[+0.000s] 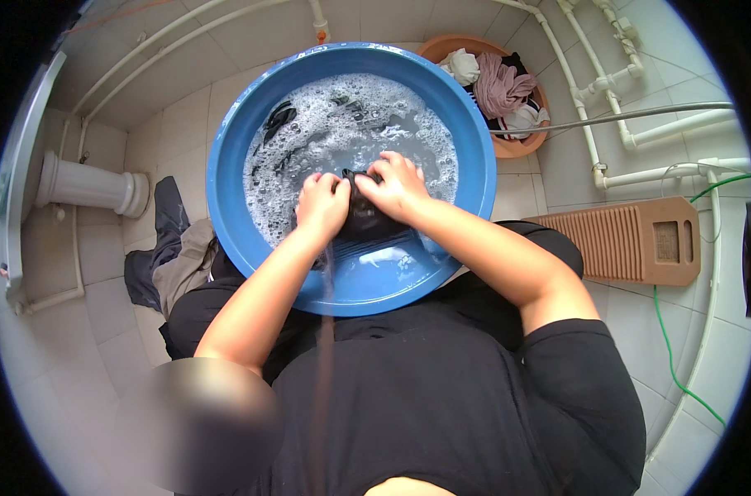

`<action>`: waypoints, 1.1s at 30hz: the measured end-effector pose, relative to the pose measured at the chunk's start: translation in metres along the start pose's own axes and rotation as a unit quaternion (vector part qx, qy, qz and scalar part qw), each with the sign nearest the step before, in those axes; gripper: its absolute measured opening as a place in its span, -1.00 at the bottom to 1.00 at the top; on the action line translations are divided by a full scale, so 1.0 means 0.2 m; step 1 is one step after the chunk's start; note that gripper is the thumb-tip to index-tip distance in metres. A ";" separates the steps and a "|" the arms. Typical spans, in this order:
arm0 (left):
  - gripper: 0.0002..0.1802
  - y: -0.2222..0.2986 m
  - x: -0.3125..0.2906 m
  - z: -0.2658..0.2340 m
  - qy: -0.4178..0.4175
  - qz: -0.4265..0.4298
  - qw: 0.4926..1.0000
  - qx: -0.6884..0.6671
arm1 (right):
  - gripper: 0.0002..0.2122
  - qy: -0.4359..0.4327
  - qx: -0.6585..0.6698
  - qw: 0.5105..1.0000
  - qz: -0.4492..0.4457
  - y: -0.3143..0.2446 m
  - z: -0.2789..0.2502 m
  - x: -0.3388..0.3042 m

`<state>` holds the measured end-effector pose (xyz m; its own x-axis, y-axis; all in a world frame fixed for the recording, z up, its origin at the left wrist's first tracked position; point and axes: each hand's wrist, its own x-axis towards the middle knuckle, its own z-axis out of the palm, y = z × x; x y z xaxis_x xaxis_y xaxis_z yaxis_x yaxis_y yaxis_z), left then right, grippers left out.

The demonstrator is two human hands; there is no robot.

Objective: The person hand washes a pink cloth and a black jacket in a blue basin filled with soapy water. They scrub the items against a washboard integrated into the basin, rinse them, and wring out the excess water.

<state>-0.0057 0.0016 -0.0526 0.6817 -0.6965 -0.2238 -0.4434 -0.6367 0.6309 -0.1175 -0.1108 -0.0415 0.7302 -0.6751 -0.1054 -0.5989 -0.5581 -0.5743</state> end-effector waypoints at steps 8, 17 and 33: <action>-0.80 0.02 -0.41 -0.01 0.106 0.267 0.955 -0.077 | -0.70 0.040 0.081 0.941 -0.327 -0.02 -0.04 -0.32; -0.67 -0.04 -0.13 0.05 -0.002 0.208 0.960 -0.187 | -0.78 -0.061 0.166 0.937 -0.301 0.06 0.10 -0.05; -0.59 -0.06 0.04 0.05 0.189 -0.156 0.909 -0.338 | -0.22 -0.062 -0.025 0.990 -0.126 0.08 -0.15 -0.02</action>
<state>-0.0003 0.0008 -0.0697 0.9206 -0.2723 -0.2799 0.1775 -0.3466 0.9211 -0.1405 -0.1309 -0.0251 0.8914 -0.4487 -0.0641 -0.4056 -0.7266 -0.5546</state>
